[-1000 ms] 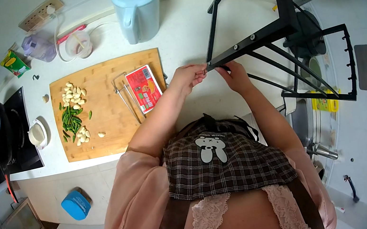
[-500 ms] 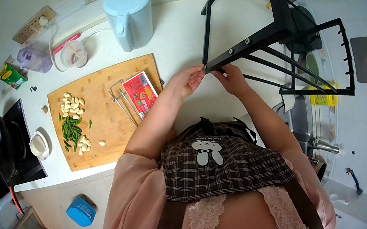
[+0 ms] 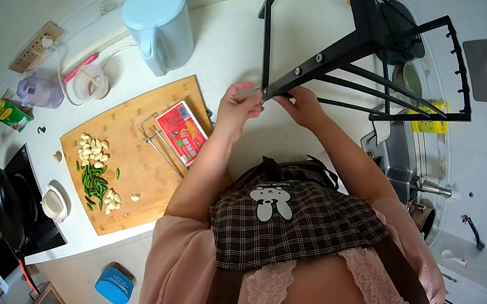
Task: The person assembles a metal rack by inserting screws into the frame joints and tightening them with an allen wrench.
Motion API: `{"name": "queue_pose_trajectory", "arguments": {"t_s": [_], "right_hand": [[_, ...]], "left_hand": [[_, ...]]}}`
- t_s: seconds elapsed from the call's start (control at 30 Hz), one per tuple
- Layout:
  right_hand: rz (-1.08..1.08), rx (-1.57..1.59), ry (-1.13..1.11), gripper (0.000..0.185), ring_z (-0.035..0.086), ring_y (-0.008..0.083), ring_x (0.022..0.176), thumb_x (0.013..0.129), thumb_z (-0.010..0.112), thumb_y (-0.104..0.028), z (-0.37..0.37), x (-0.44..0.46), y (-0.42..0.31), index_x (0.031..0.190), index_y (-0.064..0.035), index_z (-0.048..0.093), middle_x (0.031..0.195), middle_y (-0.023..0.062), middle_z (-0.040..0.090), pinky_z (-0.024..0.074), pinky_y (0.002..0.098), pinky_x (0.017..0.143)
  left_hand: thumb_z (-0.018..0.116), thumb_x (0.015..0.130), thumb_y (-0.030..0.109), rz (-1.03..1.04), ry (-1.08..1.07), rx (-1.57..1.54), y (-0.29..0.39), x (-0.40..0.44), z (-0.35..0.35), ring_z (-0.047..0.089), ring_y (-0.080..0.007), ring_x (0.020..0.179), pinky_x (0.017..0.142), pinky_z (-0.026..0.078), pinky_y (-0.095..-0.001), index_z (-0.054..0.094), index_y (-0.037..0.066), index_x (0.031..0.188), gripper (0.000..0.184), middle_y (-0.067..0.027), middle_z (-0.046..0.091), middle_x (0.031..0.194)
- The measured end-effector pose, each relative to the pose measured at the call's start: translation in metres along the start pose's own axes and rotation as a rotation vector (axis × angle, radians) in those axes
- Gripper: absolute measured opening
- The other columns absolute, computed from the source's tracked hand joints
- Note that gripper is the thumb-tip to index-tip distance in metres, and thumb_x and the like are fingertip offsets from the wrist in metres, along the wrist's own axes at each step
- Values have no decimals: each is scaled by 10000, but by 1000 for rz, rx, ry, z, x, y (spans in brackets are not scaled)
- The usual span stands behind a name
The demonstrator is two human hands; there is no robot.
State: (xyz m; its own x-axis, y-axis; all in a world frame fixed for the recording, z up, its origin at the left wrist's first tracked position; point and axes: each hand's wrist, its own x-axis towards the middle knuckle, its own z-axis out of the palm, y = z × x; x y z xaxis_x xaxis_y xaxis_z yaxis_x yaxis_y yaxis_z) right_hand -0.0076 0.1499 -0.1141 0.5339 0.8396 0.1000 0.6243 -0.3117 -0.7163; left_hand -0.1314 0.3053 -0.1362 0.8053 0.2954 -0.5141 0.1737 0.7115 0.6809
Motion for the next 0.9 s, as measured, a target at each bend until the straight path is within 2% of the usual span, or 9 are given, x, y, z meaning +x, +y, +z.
{"name": "queue_pose_trajectory", "arguments": {"t_s": [0.07, 0.2, 0.3, 0.37, 0.5, 0.57, 0.67, 0.77, 0.9], "right_hand": [[23, -48, -28, 171, 649, 301, 791, 857, 629, -141, -1, 0, 0, 992, -36, 630, 899, 162, 645, 516, 356, 688], [16, -21, -29, 171, 649, 300, 792, 858, 628, -148, -1, 0, 0, 991, -40, 630, 898, 163, 646, 517, 360, 687], [22, -32, -31, 172, 650, 296, 789, 860, 627, -153, -1, 0, 0, 993, -44, 632, 896, 161, 647, 518, 361, 689], [10, -39, -24, 166, 652, 293, 790, 862, 624, -159, -1, 1, -1, 988, -50, 634, 895, 158, 649, 518, 362, 688], [27, -59, -27, 164, 653, 291, 794, 863, 625, -166, 0, 1, -1, 981, -53, 632, 890, 154, 651, 518, 366, 688], [35, -41, -17, 167, 652, 295, 797, 860, 627, -173, 1, 0, -1, 975, -52, 629, 887, 152, 651, 515, 375, 688], [14, -64, -14, 176, 646, 306, 799, 856, 631, -178, 1, 0, 0, 979, -52, 625, 883, 150, 650, 509, 383, 689], [-43, -73, 14, 178, 640, 316, 803, 855, 632, -181, 2, -1, 2, 982, -57, 625, 880, 149, 649, 504, 387, 689], [1, -70, 4, 175, 636, 318, 808, 854, 632, -181, 2, -1, 2, 983, -64, 626, 878, 148, 647, 502, 387, 693]], "left_hand": [[666, 850, 97, 95, -81, 54, -4, -1, -4, 637, -150, 755, 672, 522, -247, 587, 34, 1070, 242, -80, 651, 860], [656, 856, 93, 109, -118, 65, -9, 1, -6, 639, -150, 766, 682, 521, -245, 599, 10, 1057, 225, -85, 651, 858], [640, 866, 89, 53, -142, -78, -5, -1, -6, 641, -150, 779, 708, 519, -242, 603, -2, 1056, 214, -71, 654, 871], [637, 870, 90, 232, -93, 55, -5, -4, -2, 626, -129, 751, 694, 502, -223, 627, -3, 1018, 175, -49, 657, 859], [666, 851, 96, 173, -17, 79, -12, 6, -9, 597, -100, 700, 659, 480, -208, 650, 11, 975, 151, -31, 656, 817], [683, 841, 106, 367, 52, 146, -18, 11, -8, 562, -78, 648, 625, 457, -198, 667, 15, 930, 129, -25, 646, 769], [684, 843, 111, 263, 98, 84, -17, 12, -1, 546, -72, 622, 596, 446, -202, 666, 5, 909, 127, -19, 629, 731], [683, 845, 112, 309, 77, 105, -10, 12, 7, 529, -71, 598, 565, 428, -206, 665, -3, 869, 119, -15, 612, 694], [685, 839, 106, 334, 74, 97, -14, 23, 4, 549, -78, 596, 561, 453, -201, 663, -32, 854, 141, -36, 625, 696]]}}
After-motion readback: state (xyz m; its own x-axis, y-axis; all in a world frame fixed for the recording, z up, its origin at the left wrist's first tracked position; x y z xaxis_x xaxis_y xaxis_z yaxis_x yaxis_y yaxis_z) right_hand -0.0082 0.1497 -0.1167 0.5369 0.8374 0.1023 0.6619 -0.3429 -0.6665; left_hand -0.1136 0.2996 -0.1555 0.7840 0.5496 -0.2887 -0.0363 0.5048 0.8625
